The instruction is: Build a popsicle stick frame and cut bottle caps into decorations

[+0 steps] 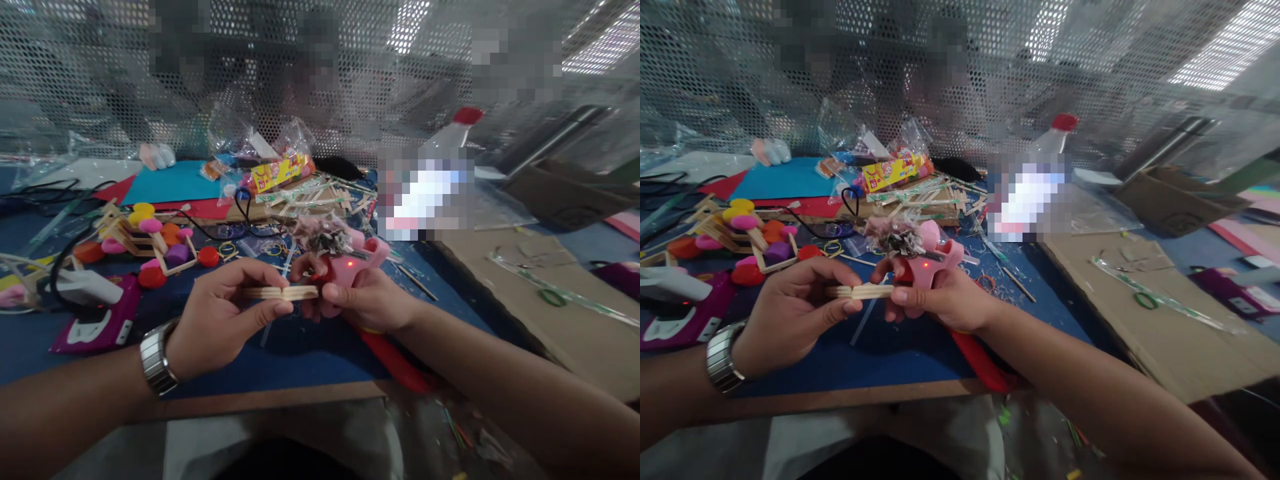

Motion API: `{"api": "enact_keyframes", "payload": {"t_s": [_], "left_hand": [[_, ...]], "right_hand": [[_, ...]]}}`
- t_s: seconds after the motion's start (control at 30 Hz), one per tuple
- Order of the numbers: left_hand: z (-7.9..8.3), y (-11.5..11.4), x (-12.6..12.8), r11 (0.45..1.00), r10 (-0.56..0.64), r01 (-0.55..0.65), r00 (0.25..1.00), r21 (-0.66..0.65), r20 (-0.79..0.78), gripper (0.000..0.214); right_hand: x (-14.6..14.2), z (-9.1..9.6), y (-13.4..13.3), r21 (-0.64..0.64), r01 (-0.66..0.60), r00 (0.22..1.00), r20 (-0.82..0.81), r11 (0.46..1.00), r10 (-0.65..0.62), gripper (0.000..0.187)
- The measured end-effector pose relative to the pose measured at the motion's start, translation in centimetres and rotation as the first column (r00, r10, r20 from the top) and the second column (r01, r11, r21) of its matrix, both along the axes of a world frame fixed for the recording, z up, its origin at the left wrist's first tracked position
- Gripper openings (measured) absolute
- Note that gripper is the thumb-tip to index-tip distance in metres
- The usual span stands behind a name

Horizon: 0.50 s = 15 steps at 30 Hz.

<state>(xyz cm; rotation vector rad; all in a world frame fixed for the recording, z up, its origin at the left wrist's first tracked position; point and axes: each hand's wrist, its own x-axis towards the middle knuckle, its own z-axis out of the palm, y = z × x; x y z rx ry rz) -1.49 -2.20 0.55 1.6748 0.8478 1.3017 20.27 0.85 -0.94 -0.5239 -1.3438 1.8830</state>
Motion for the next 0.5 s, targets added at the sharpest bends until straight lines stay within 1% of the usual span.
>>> {"api": "enact_keyframes", "payload": {"t_s": [0.07, 0.2, 0.33, 0.43, 0.5], "left_hand": [[0.0, 0.0, 0.0, 0.999, -0.017, 0.017, 1.000, -0.027, -0.014, 0.015], [-0.2, 0.1, 0.0, 0.995, -0.051, 0.046, 0.997, -0.087, -0.053, 0.015], [-0.3, 0.5, 0.0, 0.996, -0.018, 0.014, 0.999, -0.091, -0.039, 0.018], [-0.2, 0.8, 0.0, 0.997, 0.024, -0.026, 0.999, -0.079, -0.029, 0.013], [-0.1, 1.0, -0.1, 0.995, 0.055, -0.060, 0.996, -0.080, -0.063, 0.012]], "right_hand": [[-0.1, 0.1, 0.0, -0.030, -0.003, 1.000, -0.004, 1.000, 0.003, 0.037], [-0.3, 0.3, -0.1, -0.073, 0.055, 0.997, -0.048, 0.996, -0.059, 0.039], [-0.1, 0.6, 0.2, -0.111, 0.077, 0.993, -0.083, 0.991, -0.087, 0.038], [0.5, 0.6, 0.6, -0.127, 0.031, 0.992, -0.113, 0.991, -0.046, 0.030], [0.9, 0.5, 0.7, -0.110, -0.012, 0.994, -0.107, 0.994, 0.001, 0.026]]}}
